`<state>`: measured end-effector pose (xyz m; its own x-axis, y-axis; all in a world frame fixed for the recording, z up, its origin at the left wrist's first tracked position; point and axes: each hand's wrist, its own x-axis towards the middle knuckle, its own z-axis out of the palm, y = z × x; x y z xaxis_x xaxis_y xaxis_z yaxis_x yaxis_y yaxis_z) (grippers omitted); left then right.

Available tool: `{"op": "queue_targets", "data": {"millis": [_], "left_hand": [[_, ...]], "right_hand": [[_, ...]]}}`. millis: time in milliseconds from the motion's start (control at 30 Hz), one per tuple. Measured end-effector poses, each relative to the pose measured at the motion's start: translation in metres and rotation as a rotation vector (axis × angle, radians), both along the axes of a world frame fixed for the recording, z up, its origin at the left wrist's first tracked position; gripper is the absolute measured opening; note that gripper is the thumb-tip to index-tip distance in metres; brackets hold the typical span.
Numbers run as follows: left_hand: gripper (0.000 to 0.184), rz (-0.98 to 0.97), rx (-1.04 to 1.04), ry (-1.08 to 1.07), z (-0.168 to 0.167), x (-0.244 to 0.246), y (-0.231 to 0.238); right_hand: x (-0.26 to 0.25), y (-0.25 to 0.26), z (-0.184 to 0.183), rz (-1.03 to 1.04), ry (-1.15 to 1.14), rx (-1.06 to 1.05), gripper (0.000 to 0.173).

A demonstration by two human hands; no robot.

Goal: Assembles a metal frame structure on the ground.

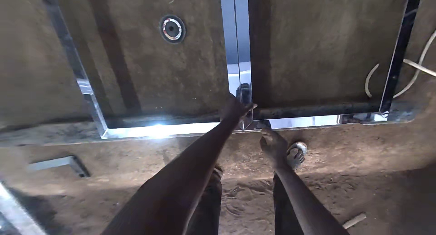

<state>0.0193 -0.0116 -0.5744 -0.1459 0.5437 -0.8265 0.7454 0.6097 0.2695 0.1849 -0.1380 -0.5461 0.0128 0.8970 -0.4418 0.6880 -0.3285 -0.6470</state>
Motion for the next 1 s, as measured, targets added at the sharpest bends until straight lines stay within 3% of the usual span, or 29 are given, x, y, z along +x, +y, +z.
{"op": "queue_targets", "data": {"millis": [67, 133, 200, 267, 367, 433, 467, 533, 600, 667, 767, 833, 933, 1000], "left_hand": [[0.082, -0.059, 0.028, -0.021, 0.007, -0.011, -0.027], [0.105, -0.178, 0.095, -0.034, 0.008, -0.019, -0.063], [0.12, -0.292, 0.252, -0.02, -0.006, -0.026, -0.096], [0.108, -0.336, 0.48, 0.022, -0.028, -0.03, -0.115], [0.088, -0.298, 0.587, 0.073, -0.036, -0.027, -0.116], [0.085, -0.314, 0.644, 0.093, -0.035, -0.027, -0.114], [0.083, -0.353, 0.69, 0.102, -0.038, -0.029, -0.114], [0.076, -0.417, 0.728, 0.09, -0.041, -0.033, -0.114], [0.076, -0.445, 0.704, 0.067, -0.04, -0.035, -0.112], [0.077, -0.466, 0.758, 0.086, -0.044, -0.036, -0.114], [0.086, -0.461, 0.789, 0.101, -0.045, -0.036, -0.112], [0.086, -0.468, 0.821, 0.114, -0.045, -0.037, -0.113], [0.086, -0.459, 0.849, 0.121, -0.045, -0.035, -0.112], [0.086, -0.46, 0.822, 0.113, -0.043, -0.035, -0.111]], "right_hand": [[0.004, 0.022, -0.013, 0.156, -0.122, -0.002, 0.045], [0.007, 0.035, -0.027, 0.314, -0.231, -0.001, 0.059], [0.008, 0.04, -0.038, 0.429, -0.3, 0.043, 0.06], [0.007, 0.041, -0.041, 0.498, -0.321, 0.067, 0.054], [0.006, 0.04, -0.038, 0.463, -0.284, 0.047, 0.046], [0.003, 0.032, -0.034, 0.236, -0.168, 0.056, 0.045], [-0.002, 0.025, -0.028, 0.021, -0.074, 0.07, 0.048], [-0.015, 0.015, -0.004, -0.532, 0.153, -0.079, 0.066], [-0.025, 0.018, 0.012, -1.139, 0.36, -0.229, 0.07], [-0.029, 0.025, 0.012, -1.535, 0.477, -0.267, 0.08], [-0.033, 0.039, 0.008, -1.675, 0.763, -0.239, 0.087], [-0.031, 0.044, 0.006, -1.619, 0.986, -0.264, 0.106], [-0.029, 0.039, 0.003, -1.647, 0.784, -0.301, 0.102], [-0.025, 0.038, 0.001, -1.67, 0.78, -0.275, 0.098]]}}
